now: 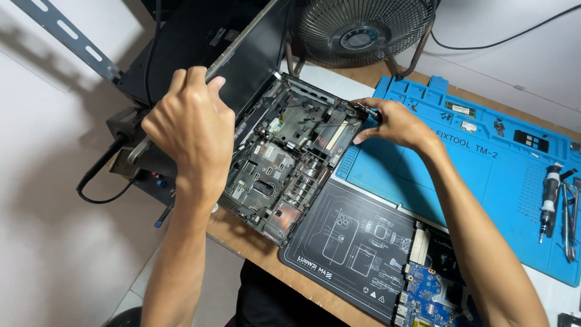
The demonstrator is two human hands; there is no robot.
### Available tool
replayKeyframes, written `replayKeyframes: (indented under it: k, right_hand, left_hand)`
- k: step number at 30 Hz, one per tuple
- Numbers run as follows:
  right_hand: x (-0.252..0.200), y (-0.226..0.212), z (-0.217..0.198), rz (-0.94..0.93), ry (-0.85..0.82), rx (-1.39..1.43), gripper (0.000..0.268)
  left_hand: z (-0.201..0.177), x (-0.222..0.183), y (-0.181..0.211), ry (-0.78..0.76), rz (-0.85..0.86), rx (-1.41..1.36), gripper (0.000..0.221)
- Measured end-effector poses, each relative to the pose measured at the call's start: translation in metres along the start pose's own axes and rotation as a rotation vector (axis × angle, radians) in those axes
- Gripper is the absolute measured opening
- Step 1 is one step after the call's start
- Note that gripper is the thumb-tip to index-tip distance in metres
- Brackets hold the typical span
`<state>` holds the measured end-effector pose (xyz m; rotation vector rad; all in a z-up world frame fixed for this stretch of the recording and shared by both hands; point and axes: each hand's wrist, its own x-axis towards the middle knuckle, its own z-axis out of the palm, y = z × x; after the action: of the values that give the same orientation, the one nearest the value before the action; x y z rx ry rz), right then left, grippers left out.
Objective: Disassembling a laptop to remove the motherboard and inspect the SSD using hand tools.
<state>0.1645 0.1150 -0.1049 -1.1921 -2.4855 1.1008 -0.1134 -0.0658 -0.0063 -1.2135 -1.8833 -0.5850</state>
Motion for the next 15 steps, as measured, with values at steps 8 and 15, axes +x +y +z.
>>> replayKeyframes:
  k: [8, 15]
  right_hand:
    - [0.019, 0.014, 0.009, -0.134, 0.069, 0.017, 0.088]
    - [0.016, 0.013, 0.013, -0.120, 0.074, 0.040, 0.086]
  left_hand:
    - [0.010, 0.004, 0.005, -0.002, -0.037, 0.000, 0.022]
    - [0.006, 0.004, 0.009, -0.070, -0.044, 0.003, 0.021]
